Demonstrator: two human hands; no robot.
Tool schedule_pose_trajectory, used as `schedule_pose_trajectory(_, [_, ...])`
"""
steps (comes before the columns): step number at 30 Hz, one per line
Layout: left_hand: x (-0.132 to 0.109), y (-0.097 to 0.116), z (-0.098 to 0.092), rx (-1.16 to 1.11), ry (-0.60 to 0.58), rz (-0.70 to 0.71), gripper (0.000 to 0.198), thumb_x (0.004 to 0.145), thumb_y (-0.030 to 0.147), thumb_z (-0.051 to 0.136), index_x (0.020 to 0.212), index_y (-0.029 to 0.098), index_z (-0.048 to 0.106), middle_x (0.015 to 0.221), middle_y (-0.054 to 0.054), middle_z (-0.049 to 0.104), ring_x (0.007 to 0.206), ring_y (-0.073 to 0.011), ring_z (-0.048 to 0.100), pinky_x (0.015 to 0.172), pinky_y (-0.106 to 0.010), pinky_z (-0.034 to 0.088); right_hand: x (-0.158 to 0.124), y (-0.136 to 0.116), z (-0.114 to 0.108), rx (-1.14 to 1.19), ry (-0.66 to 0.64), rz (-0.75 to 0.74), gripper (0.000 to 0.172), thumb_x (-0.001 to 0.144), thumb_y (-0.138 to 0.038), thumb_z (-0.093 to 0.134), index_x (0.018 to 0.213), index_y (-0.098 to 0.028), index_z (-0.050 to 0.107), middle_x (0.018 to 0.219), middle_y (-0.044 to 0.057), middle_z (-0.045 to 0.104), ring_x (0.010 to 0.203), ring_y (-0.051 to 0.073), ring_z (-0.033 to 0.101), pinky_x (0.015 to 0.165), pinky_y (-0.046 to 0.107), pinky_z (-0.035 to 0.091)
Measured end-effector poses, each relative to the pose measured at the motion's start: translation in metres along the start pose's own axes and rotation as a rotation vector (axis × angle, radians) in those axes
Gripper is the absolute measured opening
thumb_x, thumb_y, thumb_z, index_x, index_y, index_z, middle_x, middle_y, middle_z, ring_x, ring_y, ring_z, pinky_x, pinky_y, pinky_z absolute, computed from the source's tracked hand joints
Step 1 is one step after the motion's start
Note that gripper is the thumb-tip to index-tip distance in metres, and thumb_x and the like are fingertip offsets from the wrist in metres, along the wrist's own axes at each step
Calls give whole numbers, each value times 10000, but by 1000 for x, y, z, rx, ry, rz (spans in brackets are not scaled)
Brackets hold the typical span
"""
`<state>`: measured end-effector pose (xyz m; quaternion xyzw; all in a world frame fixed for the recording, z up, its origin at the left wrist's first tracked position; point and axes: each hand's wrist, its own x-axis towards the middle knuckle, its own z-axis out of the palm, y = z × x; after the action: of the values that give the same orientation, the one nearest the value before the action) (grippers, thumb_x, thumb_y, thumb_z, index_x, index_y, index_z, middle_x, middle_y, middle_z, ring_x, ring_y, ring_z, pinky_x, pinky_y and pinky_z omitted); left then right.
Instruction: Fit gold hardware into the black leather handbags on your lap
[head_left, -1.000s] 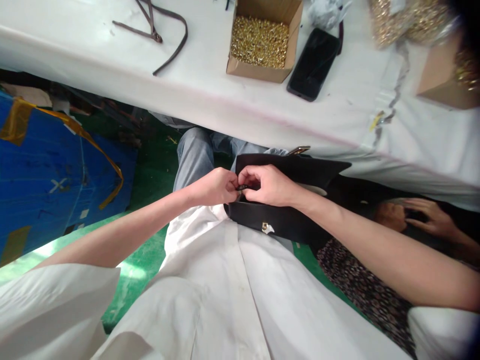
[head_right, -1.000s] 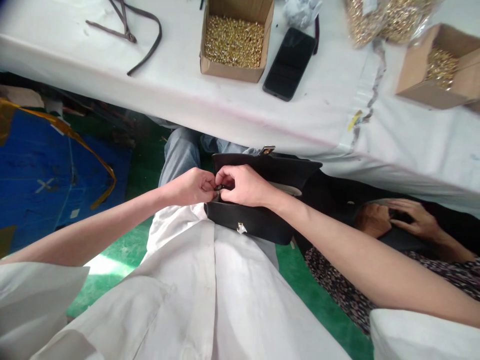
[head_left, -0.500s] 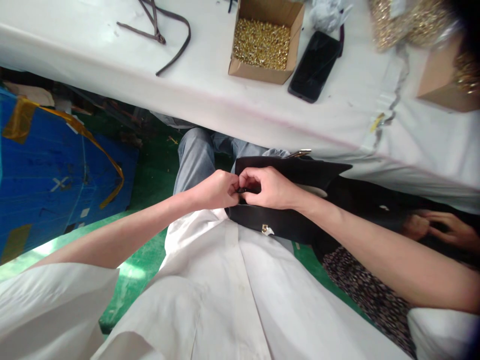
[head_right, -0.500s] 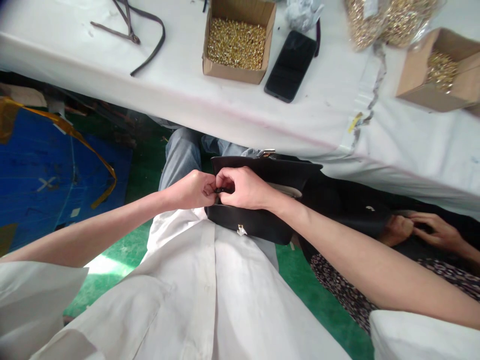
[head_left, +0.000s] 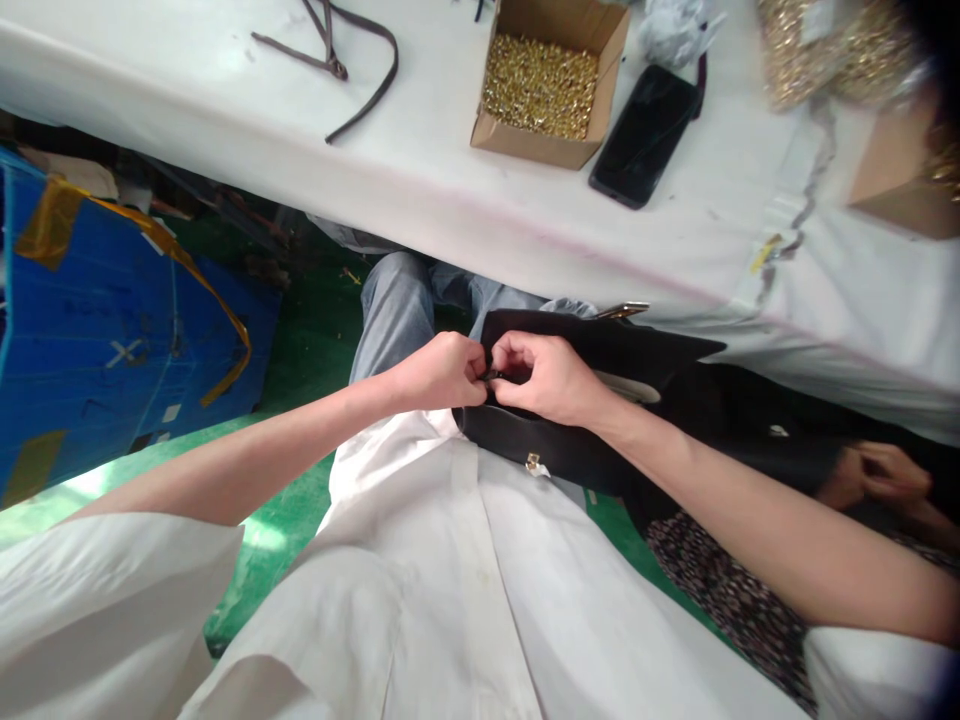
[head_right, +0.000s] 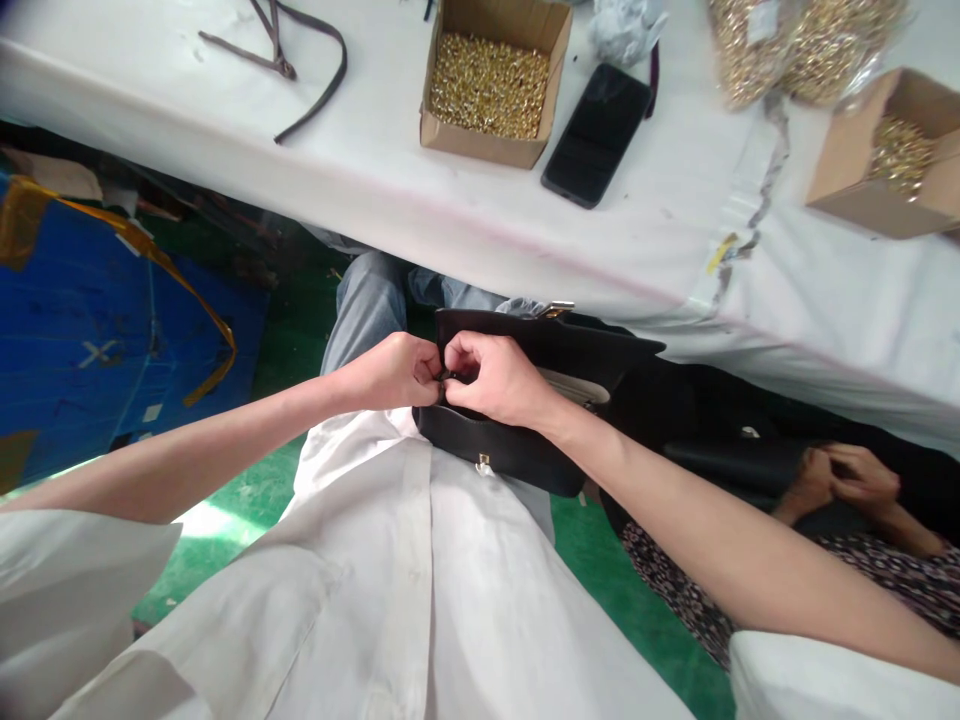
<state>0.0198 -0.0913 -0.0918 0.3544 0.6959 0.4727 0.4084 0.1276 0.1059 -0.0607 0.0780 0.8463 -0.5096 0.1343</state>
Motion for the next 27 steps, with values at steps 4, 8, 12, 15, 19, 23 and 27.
schedule_pose_trajectory(4, [-1,0,-2,-7,7,-4,78,693,182,734,703,160,659,628,61,580,604,-103,469,480,-240,313,-2,-5,0,-13,-3,2,194,792,-227,806,896,-220,642,847,-2,696,786,187,663,720,307,520])
schedule_pose_trajectory(8, [0,1,-4,0,-14,-18,97,691,210,744,683,163,659,605,56,562,592,-108,455,463,-237,302,-4,-7,1,0,-4,3,187,794,-230,806,876,-215,638,831,-9,683,774,174,654,710,294,514])
schedule_pose_trajectory(12, [-1,3,-5,-63,-42,-38,83,688,193,735,677,177,654,591,60,570,556,-103,490,449,-227,292,-5,-5,3,4,1,11,172,795,-235,806,859,-211,648,823,-17,684,772,165,650,712,283,517])
schedule_pose_trajectory(15, [-3,3,-5,-122,-57,-75,53,690,168,716,706,180,666,594,52,587,535,-110,534,443,-229,275,-3,-4,3,15,-1,28,170,780,-231,814,846,-208,659,817,-18,693,773,168,659,711,282,517])
schedule_pose_trajectory(19, [-5,1,-6,-158,-67,-72,64,700,160,707,716,185,650,607,47,607,533,-113,561,438,-222,270,-1,-5,4,24,-10,45,154,768,-224,816,839,-201,682,817,-12,707,767,172,663,707,287,512])
schedule_pose_trajectory(23, [-7,1,-7,-167,-76,-70,61,710,159,707,724,184,653,607,49,609,532,-111,558,437,-223,261,-1,-4,4,36,-14,67,160,757,-225,819,847,-200,689,815,-14,701,767,170,654,690,284,492])
schedule_pose_trajectory(27, [-8,2,-8,-203,-86,-77,65,715,164,713,720,181,651,610,46,612,527,-108,551,442,-224,254,0,-1,2,46,-43,90,172,751,-223,819,856,-200,685,828,-11,699,770,168,650,677,279,475])
